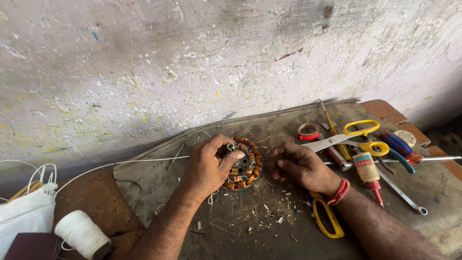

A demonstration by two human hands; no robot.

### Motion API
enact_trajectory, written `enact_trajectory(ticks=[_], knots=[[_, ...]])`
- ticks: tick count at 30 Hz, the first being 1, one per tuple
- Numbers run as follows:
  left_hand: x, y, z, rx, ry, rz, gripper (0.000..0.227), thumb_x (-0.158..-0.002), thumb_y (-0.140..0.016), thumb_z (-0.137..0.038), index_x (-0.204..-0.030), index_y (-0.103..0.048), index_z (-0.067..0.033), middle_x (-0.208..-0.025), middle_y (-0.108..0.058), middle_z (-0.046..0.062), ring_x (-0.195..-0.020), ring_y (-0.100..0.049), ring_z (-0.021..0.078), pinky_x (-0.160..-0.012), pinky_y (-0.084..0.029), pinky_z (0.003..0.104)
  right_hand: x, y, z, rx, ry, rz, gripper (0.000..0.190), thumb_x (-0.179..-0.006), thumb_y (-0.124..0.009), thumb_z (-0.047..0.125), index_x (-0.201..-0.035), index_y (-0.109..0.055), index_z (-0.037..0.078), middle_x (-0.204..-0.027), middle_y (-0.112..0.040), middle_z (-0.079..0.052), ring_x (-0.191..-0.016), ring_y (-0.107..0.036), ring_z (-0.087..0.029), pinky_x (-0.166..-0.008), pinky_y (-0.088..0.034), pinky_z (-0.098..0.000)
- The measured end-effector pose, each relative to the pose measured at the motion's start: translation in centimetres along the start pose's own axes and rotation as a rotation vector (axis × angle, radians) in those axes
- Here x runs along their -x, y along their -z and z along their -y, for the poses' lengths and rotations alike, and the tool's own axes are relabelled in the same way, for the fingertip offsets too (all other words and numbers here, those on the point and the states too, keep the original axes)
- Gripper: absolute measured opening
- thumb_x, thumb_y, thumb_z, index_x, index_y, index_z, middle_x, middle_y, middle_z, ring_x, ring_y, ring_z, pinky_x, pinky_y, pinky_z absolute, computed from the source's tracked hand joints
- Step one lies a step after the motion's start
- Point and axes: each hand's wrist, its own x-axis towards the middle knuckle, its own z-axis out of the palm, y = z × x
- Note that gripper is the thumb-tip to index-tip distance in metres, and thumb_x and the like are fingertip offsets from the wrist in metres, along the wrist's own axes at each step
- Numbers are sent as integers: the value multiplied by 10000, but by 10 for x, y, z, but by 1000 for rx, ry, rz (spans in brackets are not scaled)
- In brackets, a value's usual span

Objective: The person works on a circular electrical component with copper windings, using pliers and scissors to adjust and trim wires. They repeatedly pull, cut, and reposition wires around the component while seated at a cluttered workbench.

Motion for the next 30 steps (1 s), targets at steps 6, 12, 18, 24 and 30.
enact_trajectory(ticks=[6,12,18,24,30], knots=[[0,0,0,4,25,11,346,-881,-782,-319,-1059,-673,-42,-849,-751,80,-757,-758,151,-636,-646,315,-2,1,4,242,131,86,291,-880,-640,-127,-1106,-743,25,-1088,-770,-71,-1017,-706,-151,-910,-589,-309],[0,0,1,7,-2,-6,341,-880,-788,-316,-1048,-678,-41,-834,-748,77,-745,-756,147,-628,-647,309,-2,-6,12,297,127,36,241,-817,-762,-85,-1013,-770,54,-1072,-776,-43,-991,-730,-139,-880,-622,-304],[0,-1,1,6,-7,-19,334,-874,-796,-308,-1028,-683,-34,-808,-748,74,-706,-752,150,-606,-635,313,-2,-12,14,487,201,-114,181,-772,-845,-32,-900,-746,50,-967,-781,-38,-894,-745,-138,-789,-628,-308],[0,-2,1,8,1,-13,333,-879,-796,-305,-1038,-679,-37,-828,-751,82,-734,-760,150,-611,-643,304,-2,-14,24,833,360,-74,185,-799,-804,35,-953,-709,70,-999,-742,-38,-900,-736,-183,-745,-622,-305],[1,-1,0,4,-17,-23,337,-873,-801,-300,-1041,-680,-34,-871,-758,86,-733,-756,156,-614,-636,316,4,-22,41,1000,591,-145,190,-822,-756,45,-997,-684,56,-1105,-693,-110,-1021,-681,-287,-824,-569,-385]])
